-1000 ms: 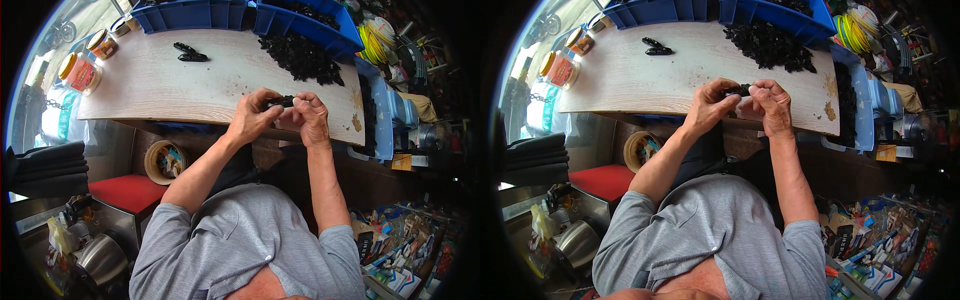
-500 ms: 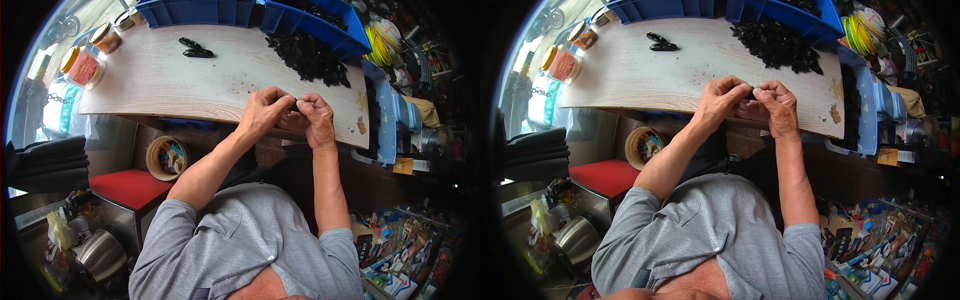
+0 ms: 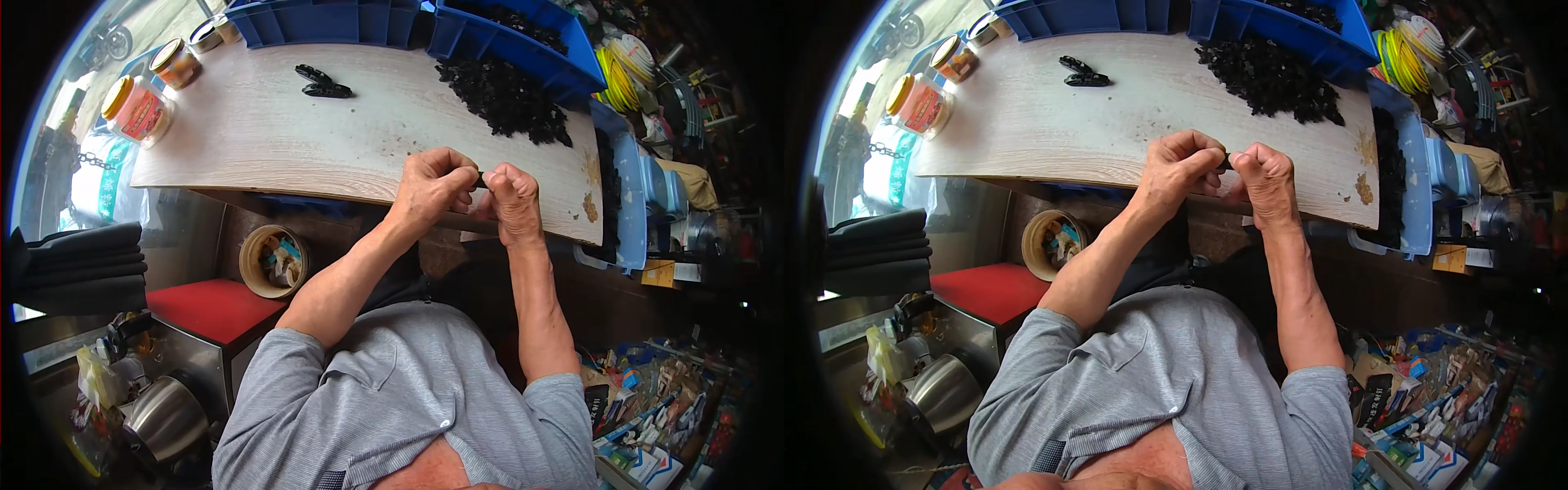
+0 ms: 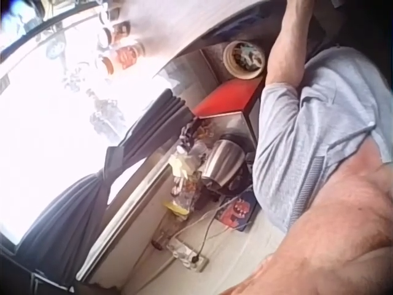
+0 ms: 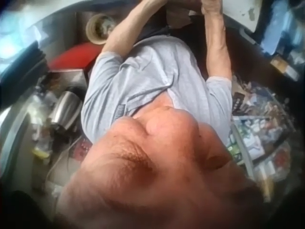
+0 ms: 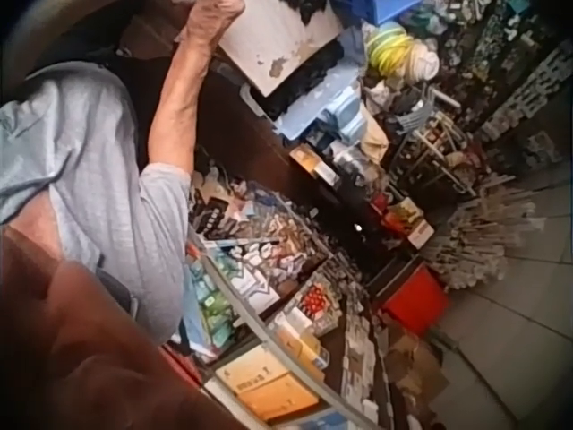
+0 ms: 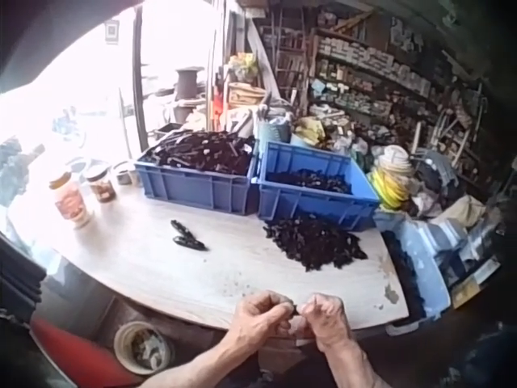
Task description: Sorting and inspecting small black plastic clips from a bin onto a workbench.
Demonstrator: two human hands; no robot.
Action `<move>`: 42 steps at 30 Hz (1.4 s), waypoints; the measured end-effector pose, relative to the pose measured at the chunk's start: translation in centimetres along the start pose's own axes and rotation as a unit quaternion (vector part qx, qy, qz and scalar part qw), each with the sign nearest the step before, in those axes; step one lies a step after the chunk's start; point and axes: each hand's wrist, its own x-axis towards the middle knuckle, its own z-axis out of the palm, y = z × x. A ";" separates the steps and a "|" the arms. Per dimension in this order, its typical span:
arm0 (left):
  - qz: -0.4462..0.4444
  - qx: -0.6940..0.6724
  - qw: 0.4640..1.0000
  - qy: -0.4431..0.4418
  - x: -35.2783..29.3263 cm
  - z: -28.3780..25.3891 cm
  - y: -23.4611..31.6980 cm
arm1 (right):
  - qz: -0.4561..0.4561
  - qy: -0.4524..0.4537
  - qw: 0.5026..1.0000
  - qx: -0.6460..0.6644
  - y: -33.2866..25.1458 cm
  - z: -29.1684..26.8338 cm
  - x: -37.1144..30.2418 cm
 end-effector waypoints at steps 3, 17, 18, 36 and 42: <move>0.081 0.114 0.990 0.000 0.1 -0.7 -0.4 | -0.002 0.010 0.999 0.035 0.0 -0.4 -0.3; 0.341 0.729 0.563 0.187 3.1 -14.8 5.2 | 0.006 0.378 0.923 0.070 -2.7 -10.8 1.7; 0.346 0.722 0.573 0.172 2.9 -14.0 4.9 | 0.006 0.378 0.923 0.069 -2.1 -10.6 1.9; 0.396 0.654 0.624 0.164 2.3 -11.1 3.5 | 0.120 0.242 0.909 -0.317 -2.9 -0.1 7.6; 0.452 0.599 0.633 0.190 2.1 -10.8 3.7 | 0.154 0.248 0.937 -0.190 -2.4 -1.7 7.5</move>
